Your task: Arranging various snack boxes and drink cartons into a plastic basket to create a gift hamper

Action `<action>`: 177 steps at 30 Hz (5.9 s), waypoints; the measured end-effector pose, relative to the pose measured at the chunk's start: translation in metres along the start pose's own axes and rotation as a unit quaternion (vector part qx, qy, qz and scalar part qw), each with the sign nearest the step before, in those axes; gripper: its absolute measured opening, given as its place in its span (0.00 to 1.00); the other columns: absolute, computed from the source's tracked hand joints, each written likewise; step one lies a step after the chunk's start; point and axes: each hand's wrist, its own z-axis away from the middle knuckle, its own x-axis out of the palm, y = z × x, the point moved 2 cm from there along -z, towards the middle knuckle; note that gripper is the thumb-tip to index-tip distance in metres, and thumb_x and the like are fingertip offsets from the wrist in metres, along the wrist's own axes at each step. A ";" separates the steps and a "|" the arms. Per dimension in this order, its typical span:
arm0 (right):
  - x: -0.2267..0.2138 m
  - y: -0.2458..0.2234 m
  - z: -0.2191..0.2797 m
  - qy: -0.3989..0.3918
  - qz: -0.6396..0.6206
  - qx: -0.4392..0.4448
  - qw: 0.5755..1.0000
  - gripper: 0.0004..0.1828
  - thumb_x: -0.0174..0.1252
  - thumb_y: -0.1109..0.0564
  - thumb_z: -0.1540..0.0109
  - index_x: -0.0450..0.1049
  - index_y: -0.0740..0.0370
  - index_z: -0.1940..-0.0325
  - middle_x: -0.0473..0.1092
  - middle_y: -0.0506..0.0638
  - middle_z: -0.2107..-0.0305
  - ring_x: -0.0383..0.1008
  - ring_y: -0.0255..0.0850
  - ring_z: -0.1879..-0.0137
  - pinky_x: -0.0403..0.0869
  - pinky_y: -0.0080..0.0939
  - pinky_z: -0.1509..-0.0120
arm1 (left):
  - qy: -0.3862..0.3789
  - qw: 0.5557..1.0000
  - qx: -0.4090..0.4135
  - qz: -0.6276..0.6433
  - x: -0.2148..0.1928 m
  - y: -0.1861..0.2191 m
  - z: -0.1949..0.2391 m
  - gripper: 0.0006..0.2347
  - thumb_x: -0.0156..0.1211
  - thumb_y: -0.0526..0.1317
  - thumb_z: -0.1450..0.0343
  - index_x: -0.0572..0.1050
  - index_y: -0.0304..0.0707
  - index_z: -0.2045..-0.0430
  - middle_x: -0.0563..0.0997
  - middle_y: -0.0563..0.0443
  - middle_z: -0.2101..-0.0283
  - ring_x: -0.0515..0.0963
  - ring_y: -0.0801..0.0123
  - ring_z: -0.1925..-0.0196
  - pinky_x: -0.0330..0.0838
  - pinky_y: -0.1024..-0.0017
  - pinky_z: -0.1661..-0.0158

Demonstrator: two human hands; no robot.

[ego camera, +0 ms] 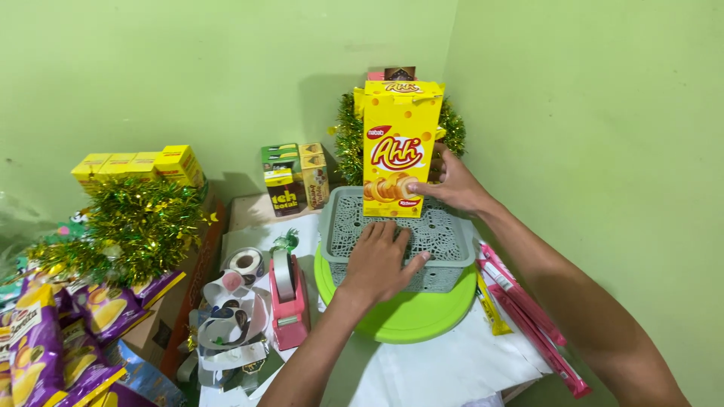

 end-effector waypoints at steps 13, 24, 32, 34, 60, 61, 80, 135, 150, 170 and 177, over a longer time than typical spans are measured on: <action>0.002 0.010 0.002 0.006 -0.026 -0.001 1.000 0.48 0.71 0.61 0.45 0.52 0.69 0.27 0.64 0.72 0.42 0.69 0.65 0.36 0.70 0.63 0.32 | -0.032 0.999 -0.014 0.006 -0.007 0.004 0.000 0.29 0.32 0.60 0.22 0.70 0.35 0.40 0.70 0.33 0.45 0.68 0.44 0.36 0.55 0.49 0.33; -0.003 -0.032 0.049 0.061 0.107 0.099 0.987 0.52 0.70 0.59 0.44 0.46 0.69 0.24 0.59 0.74 0.37 0.62 0.66 0.30 0.65 0.64 0.27 | 0.026 0.998 0.021 0.062 -0.024 0.001 0.015 0.25 0.43 0.54 0.23 0.67 0.36 0.37 0.67 0.28 0.39 0.65 0.37 0.32 0.55 0.43 0.33; 0.013 -0.028 0.117 0.116 0.244 0.025 0.962 0.25 0.66 0.56 0.38 0.71 0.59 0.37 0.72 0.60 0.47 0.72 0.54 0.37 0.72 0.55 0.37 | 0.039 0.999 0.022 0.014 -0.019 -0.023 0.047 0.21 0.55 0.50 0.26 0.72 0.37 0.42 0.70 0.31 0.42 0.67 0.39 0.33 0.57 0.43 0.34; 0.025 -0.029 0.131 0.084 0.296 0.028 0.951 0.26 0.66 0.56 0.40 0.73 0.55 0.37 0.71 0.58 0.46 0.72 0.55 0.36 0.71 0.60 0.32 | 0.073 0.997 0.012 -0.016 -0.002 -0.035 0.054 0.21 0.61 0.51 0.30 0.74 0.40 0.47 0.73 0.37 0.46 0.70 0.44 0.37 0.59 0.48 0.36; 0.019 0.079 0.129 0.069 0.516 -0.199 0.830 0.34 0.68 0.42 0.48 0.73 0.47 0.38 0.72 0.43 0.41 0.71 0.39 0.34 0.64 0.47 0.29 | 0.191 0.980 0.019 -0.050 0.008 -0.019 0.064 0.18 0.65 0.53 0.33 0.76 0.45 0.55 0.75 0.43 0.53 0.71 0.49 0.49 0.63 0.53 0.54; 0.018 0.081 0.129 0.071 0.516 -0.205 0.829 0.33 0.68 0.42 0.48 0.73 0.46 0.39 0.72 0.43 0.41 0.71 0.39 0.35 0.64 0.46 0.29 | 0.197 0.979 0.022 -0.050 0.007 -0.019 0.064 0.18 0.66 0.53 0.33 0.76 0.45 0.56 0.75 0.43 0.54 0.71 0.50 0.50 0.63 0.53 0.54; 0.141 -0.106 0.046 -0.003 0.409 -0.191 0.893 0.13 0.57 0.58 0.36 0.78 0.54 0.48 0.75 0.54 0.63 0.78 0.54 0.50 0.75 0.56 0.43 | 0.237 0.952 -0.078 0.179 -0.063 -0.114 0.051 0.09 0.57 0.28 0.31 0.80 0.35 0.61 0.79 0.40 0.62 0.82 0.47 0.54 0.75 0.56 0.51; 0.202 0.094 -0.301 -0.099 0.565 0.209 0.792 0.37 0.77 0.42 0.59 0.81 0.63 0.51 0.75 0.67 0.49 0.74 0.63 0.39 0.77 0.57 0.40 | 0.170 0.973 -0.011 -0.157 0.108 -0.385 -0.191 0.08 0.58 0.38 0.31 0.79 0.47 0.61 0.76 0.48 0.56 0.75 0.49 0.47 0.64 0.54 0.38; 0.191 0.039 -0.276 -0.008 0.488 0.167 0.857 0.29 0.72 0.49 0.53 0.80 0.66 0.51 0.75 0.69 0.50 0.75 0.63 0.40 0.77 0.58 0.40 | 0.095 0.986 -0.083 0.107 0.028 -0.371 -0.198 0.21 0.76 0.44 0.38 0.71 0.49 0.55 0.74 0.35 0.53 0.80 0.30 0.51 0.77 0.45 0.50; 0.152 -0.204 0.011 0.015 0.273 -0.125 0.954 0.32 0.65 0.51 0.48 0.73 0.79 0.48 0.66 0.73 0.55 0.70 0.72 0.43 0.76 0.67 0.47 | 0.413 0.896 -0.081 0.143 -0.219 -0.199 -0.045 0.18 0.73 0.35 0.32 0.75 0.42 0.49 0.67 0.32 0.55 0.74 0.29 0.48 0.74 0.51 0.48; 0.104 -0.176 0.096 -0.019 0.172 -0.170 0.970 0.29 0.59 0.48 0.49 0.73 0.54 0.44 0.67 0.54 0.53 0.64 0.47 0.40 0.68 0.48 0.39 | 0.469 0.878 -0.080 0.051 -0.227 -0.119 -0.013 0.09 0.66 0.34 0.23 0.75 0.32 0.51 0.67 0.38 0.51 0.71 0.56 0.54 0.71 0.62 0.59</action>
